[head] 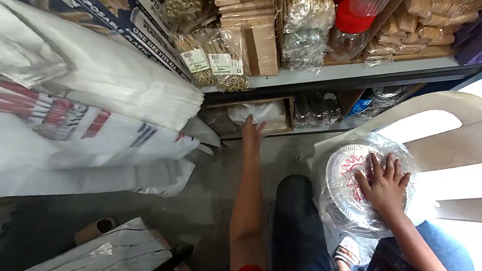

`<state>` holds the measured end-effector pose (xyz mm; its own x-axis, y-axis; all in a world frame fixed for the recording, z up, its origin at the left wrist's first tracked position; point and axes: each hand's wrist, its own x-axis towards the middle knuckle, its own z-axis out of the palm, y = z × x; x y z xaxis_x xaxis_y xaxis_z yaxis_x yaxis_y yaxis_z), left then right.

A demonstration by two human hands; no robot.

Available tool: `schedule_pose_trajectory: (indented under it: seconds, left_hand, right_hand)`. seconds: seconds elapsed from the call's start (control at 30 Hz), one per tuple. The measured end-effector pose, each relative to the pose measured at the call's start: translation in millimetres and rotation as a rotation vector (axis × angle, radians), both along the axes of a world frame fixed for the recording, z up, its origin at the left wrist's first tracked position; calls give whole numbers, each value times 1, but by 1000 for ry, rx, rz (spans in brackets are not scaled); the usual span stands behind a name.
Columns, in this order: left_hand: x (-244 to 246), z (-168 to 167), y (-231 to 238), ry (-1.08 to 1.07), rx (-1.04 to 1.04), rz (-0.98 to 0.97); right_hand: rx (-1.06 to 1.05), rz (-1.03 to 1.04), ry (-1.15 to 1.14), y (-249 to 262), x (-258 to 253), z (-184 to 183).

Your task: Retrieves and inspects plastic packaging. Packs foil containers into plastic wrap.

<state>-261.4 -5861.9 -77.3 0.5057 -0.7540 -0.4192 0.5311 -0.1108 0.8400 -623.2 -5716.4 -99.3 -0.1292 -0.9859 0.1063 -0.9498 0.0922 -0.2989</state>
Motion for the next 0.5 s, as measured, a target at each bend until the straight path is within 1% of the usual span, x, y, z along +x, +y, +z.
schedule_pose_trajectory:
  seconds: [0.13,0.2,0.27,0.37,0.5]
  left_hand:
    - [2,11,93,10,-17,31]
    - [5,5,130,19,2,20]
    - [6,-8,154,38,41,10]
    - [3,-42,166,59,73,-22]
    - [-9,-91,147,63,41,-44]
  right_hand:
    - [17,8,6,1,0,-1]
    - [17,13,7,0,0,1]
    - [21,19,4,0,0,1]
    - [29,29,7,-1,0,1]
    - [30,23,19,0,-3,0]
